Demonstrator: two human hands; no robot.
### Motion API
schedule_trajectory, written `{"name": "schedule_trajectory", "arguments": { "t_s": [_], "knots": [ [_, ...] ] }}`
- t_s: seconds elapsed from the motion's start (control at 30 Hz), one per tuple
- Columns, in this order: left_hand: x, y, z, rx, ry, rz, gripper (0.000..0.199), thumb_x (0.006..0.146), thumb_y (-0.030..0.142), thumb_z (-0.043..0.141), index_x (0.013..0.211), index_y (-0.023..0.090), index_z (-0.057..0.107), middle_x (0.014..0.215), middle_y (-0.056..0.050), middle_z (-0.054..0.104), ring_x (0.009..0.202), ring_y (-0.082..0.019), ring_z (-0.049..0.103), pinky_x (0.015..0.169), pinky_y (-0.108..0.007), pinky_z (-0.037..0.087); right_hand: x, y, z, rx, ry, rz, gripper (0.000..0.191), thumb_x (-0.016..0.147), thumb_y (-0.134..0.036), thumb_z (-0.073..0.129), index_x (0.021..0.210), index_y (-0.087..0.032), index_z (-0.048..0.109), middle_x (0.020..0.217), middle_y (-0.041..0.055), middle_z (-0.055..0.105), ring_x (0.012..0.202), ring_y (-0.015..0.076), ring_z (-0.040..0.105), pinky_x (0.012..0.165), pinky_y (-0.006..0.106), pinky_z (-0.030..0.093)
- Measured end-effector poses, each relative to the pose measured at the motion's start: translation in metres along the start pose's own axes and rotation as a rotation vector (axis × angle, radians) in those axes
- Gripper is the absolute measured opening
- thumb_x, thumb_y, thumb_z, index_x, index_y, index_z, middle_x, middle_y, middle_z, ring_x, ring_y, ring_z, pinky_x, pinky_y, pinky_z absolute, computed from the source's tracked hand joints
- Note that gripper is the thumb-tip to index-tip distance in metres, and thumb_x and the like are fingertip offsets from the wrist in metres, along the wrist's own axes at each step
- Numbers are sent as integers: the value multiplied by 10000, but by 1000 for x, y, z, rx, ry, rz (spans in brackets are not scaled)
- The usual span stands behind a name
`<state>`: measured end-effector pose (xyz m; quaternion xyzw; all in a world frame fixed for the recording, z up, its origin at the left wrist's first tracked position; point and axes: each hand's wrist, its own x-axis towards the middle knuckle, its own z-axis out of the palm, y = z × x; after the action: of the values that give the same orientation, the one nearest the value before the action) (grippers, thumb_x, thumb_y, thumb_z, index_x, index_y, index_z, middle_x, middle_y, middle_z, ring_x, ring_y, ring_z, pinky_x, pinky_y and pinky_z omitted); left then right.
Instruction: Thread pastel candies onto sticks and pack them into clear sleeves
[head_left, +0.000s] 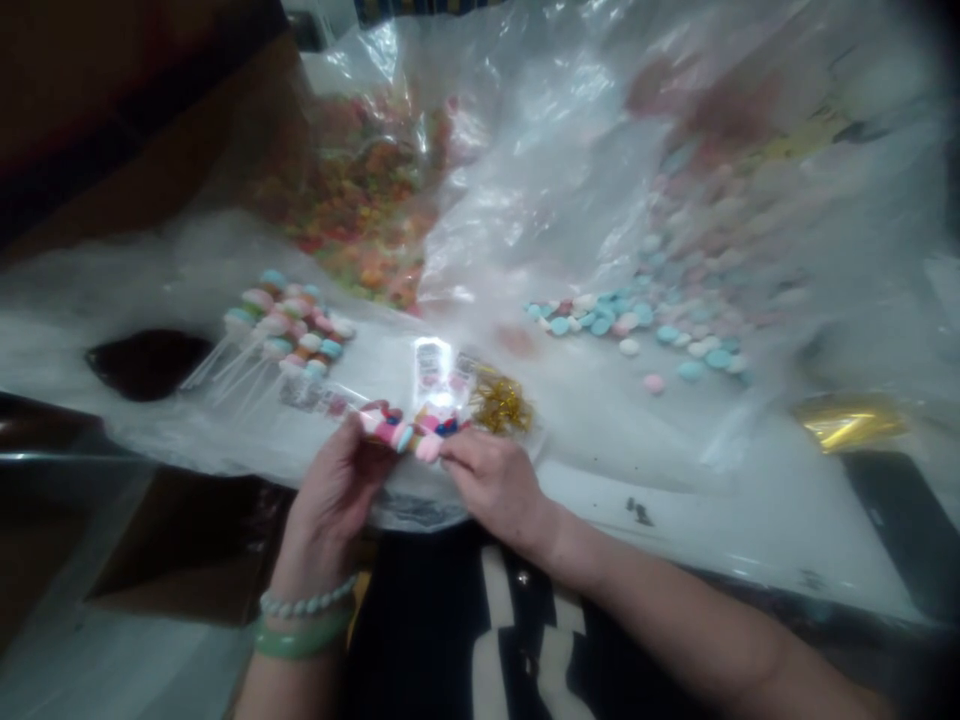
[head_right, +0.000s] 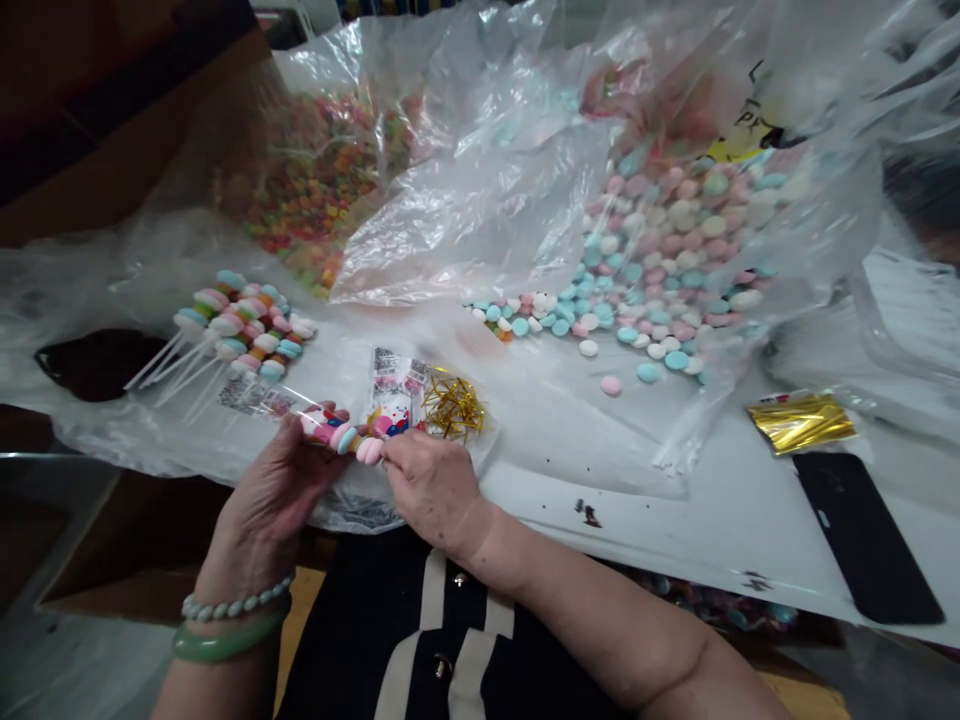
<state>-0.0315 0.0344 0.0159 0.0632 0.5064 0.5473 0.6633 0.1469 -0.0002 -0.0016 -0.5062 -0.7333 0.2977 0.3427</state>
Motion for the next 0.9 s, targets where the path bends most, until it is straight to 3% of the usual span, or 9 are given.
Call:
{"name": "schedule_trajectory", "arguments": {
  "t_s": [0.2, 0.3, 0.4, 0.5, 0.6, 0.7, 0.9],
  "knots": [
    [2, -7, -4, -2, -109, 28, 387, 652, 343, 900, 913, 117, 725, 904, -76, 740, 872, -226, 705, 837, -333, 593, 4, -1, -4, 170, -68, 133, 197, 850, -80, 609, 888, -223, 739, 896, 3, 740, 837, 157, 671, 792, 262, 481],
    [3, -6, -6, 34, -178, 31, 479, 584, 395, 930, 931, 133, 731, 905, -66, 742, 888, -242, 707, 849, -353, 591, 10, -5, -8, 421, -175, 376, 159, 800, -89, 624, 784, -208, 729, 765, -17, 700, 736, 137, 631, 718, 245, 455],
    [5, -6, -10, 70, -172, 37, 492, 572, 399, 935, 922, 115, 736, 893, -73, 739, 872, -242, 708, 845, -344, 592, 15, -7, -12, 719, -244, 654, 91, 758, -126, 626, 721, -176, 692, 592, -39, 580, 563, 100, 515, 583, 217, 395],
    [9, -6, -13, 84, -134, 15, 451, 631, 401, 905, 906, 85, 739, 872, -98, 739, 835, -235, 710, 808, -320, 601, 16, -6, -15, 904, -263, 789, 44, 729, -181, 635, 729, -156, 670, 535, -45, 516, 481, 83, 417, 493, 206, 313],
    [11, -4, -14, 65, -76, -7, 372, 698, 376, 868, 874, 73, 740, 848, -108, 742, 783, -208, 708, 759, -287, 605, 16, -3, -15, 952, -256, 808, 77, 708, -206, 642, 752, -148, 667, 529, -42, 513, 465, 80, 393, 466, 203, 270],
    [10, -4, -13, 68, -76, 16, 356, 663, 325, 892, 866, 72, 744, 841, -101, 745, 756, -193, 702, 742, -272, 603, 15, -2, -13, 898, -230, 764, 69, 719, -200, 629, 742, -153, 673, 534, -44, 516, 478, 84, 411, 483, 208, 295],
    [2, -10, -5, 145, -120, 62, 386, 638, 332, 905, 881, 74, 752, 820, -98, 744, 754, -198, 697, 743, -275, 601, 13, -8, -7, 497, -106, 450, 134, 773, -116, 616, 725, -197, 712, 727, -16, 673, 715, 136, 599, 711, 254, 436]
  ]
}}
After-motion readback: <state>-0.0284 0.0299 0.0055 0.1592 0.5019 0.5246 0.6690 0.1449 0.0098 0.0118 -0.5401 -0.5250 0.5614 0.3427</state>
